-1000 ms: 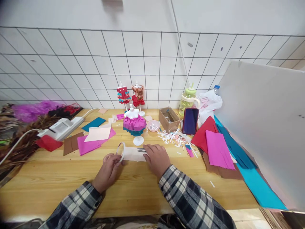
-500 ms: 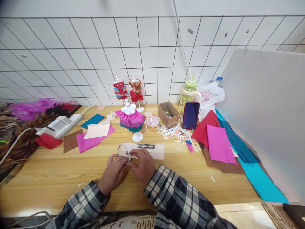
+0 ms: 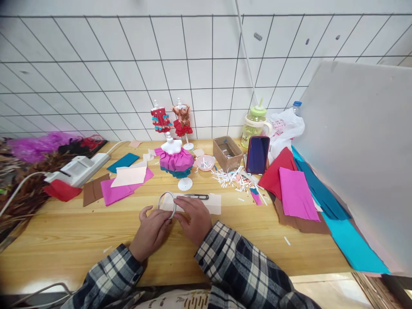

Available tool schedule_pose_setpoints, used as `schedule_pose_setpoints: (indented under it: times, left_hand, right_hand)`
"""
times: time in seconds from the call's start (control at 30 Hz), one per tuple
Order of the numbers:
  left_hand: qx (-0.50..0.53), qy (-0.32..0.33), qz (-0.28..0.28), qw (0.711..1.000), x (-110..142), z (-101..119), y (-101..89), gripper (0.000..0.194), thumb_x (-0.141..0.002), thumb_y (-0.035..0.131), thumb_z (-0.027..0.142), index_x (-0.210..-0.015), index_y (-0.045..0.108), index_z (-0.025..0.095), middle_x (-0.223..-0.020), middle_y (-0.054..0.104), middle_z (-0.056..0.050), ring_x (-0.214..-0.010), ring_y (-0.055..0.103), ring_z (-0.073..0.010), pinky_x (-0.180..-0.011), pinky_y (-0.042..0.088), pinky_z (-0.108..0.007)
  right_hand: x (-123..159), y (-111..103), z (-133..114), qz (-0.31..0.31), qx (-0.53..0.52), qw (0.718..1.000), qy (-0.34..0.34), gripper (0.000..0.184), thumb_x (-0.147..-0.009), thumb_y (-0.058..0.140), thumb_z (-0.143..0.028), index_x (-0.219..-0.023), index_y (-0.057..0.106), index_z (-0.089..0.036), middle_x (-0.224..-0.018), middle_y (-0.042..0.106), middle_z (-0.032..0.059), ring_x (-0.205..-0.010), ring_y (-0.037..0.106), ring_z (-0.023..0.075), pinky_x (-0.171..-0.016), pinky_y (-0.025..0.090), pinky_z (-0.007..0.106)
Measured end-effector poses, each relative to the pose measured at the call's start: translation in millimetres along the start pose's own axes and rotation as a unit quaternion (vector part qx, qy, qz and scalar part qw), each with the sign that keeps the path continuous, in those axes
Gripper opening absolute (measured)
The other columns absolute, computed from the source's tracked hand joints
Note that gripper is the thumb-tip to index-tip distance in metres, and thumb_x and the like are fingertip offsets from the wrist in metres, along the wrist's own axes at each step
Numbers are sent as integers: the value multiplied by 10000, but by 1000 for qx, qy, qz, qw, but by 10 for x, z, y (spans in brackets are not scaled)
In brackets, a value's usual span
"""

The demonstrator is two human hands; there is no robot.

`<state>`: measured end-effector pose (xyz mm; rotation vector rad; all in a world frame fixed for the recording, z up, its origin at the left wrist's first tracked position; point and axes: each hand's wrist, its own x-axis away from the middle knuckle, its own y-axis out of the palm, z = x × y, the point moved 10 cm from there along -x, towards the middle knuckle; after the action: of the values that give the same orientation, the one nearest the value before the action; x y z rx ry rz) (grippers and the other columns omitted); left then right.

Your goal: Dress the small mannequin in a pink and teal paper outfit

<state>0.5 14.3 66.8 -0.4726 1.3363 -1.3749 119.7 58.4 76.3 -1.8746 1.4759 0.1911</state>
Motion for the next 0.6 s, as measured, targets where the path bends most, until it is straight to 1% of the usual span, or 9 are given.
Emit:
schedule_pose_setpoints:
  times: [0.07, 0.17, 0.23, 0.3, 0.33, 0.4, 0.47, 0.53, 0.6]
  left_hand:
    - [2, -1, -6, 1000, 8, -3, 15, 244, -960, 390, 163, -1115, 571, 216, -903, 722, -6, -866, 659, -172, -1005, 227, -457]
    - [2, 4, -15, 1000, 21, 3, 37, 250, -965, 390, 171, -1149, 554, 213, -858, 717, 6, -802, 661, -158, -1024, 230, -454]
    - [-6, 7, -9, 1000, 25, 5, 25, 248, -965, 390, 175, -1146, 555, 210, -847, 717, 3, -791, 660, -163, -1019, 247, -449]
    - [-16, 5, 0, 1000, 26, -3, 4, 240, -962, 391, 177, -1124, 566, 210, -854, 719, -4, -797, 657, -171, -1006, 267, -442]
    - [-20, 3, 3, 1000, 27, -6, -4, 238, -960, 393, 178, -1118, 570, 209, -860, 720, -7, -797, 656, -171, -1002, 273, -439]
    - [-24, 5, 3, 1000, 34, -3, -6, 242, -956, 397, 180, -1123, 570, 208, -857, 716, -7, -788, 650, -168, -1006, 275, -439]
    - [-24, 11, -2, 1000, 44, 9, 4, 243, -955, 395, 179, -1126, 566, 208, -812, 703, 3, -758, 638, -160, -1014, 269, -444]
    - [-21, 13, -9, 1000, 52, 11, 19, 239, -954, 386, 177, -1103, 570, 212, -764, 685, 14, -731, 625, -156, -1019, 267, -445]
    - [-18, 16, -17, 1000, 56, 12, 34, 258, -946, 376, 162, -1105, 571, 218, -749, 676, 16, -729, 618, -156, -1017, 274, -438]
  right_hand:
    - [11, 24, -30, -2, 17, 1000, -11, 281, -917, 589, -315, -1187, 637, -254, -1196, 686, 48, -1106, 620, 186, -988, 470, 366]
    - [31, -3, 12, 23, 17, 1000, 13, 198, -901, 613, -306, -1076, 682, -243, -1146, 710, 44, -1054, 650, 177, -952, 492, 344]
    - [40, -12, 51, 30, 2, 999, 31, 127, -891, 619, -292, -974, 697, -238, -1117, 718, 41, -1036, 653, 178, -933, 501, 340]
    - [43, -25, 79, 34, -17, 998, 43, 110, -895, 599, -284, -912, 695, -233, -1095, 718, 47, -1005, 653, 181, -894, 518, 341]
    - [43, -36, 92, 38, -26, 998, 49, 120, -897, 589, -285, -926, 692, -232, -1094, 713, 55, -960, 658, 180, -856, 533, 338]
    - [44, -45, 103, 41, -40, 997, 54, 189, -894, 585, -295, -1047, 674, -230, -1121, 697, 72, -861, 658, 171, -777, 553, 327]
    - [45, -20, 79, 31, -44, 998, 44, 249, -891, 593, -301, -1122, 657, -238, -1146, 689, 72, -846, 657, 169, -758, 559, 321]
    - [51, 23, 40, 13, -42, 999, 30, 216, -896, 589, -303, -1087, 676, -248, -1137, 696, 61, -881, 663, 173, -778, 557, 321]
    - [64, 25, 39, 14, -39, 998, 36, 224, -889, 595, -303, -1094, 668, -245, -1088, 710, 56, -838, 667, 168, -750, 557, 313]
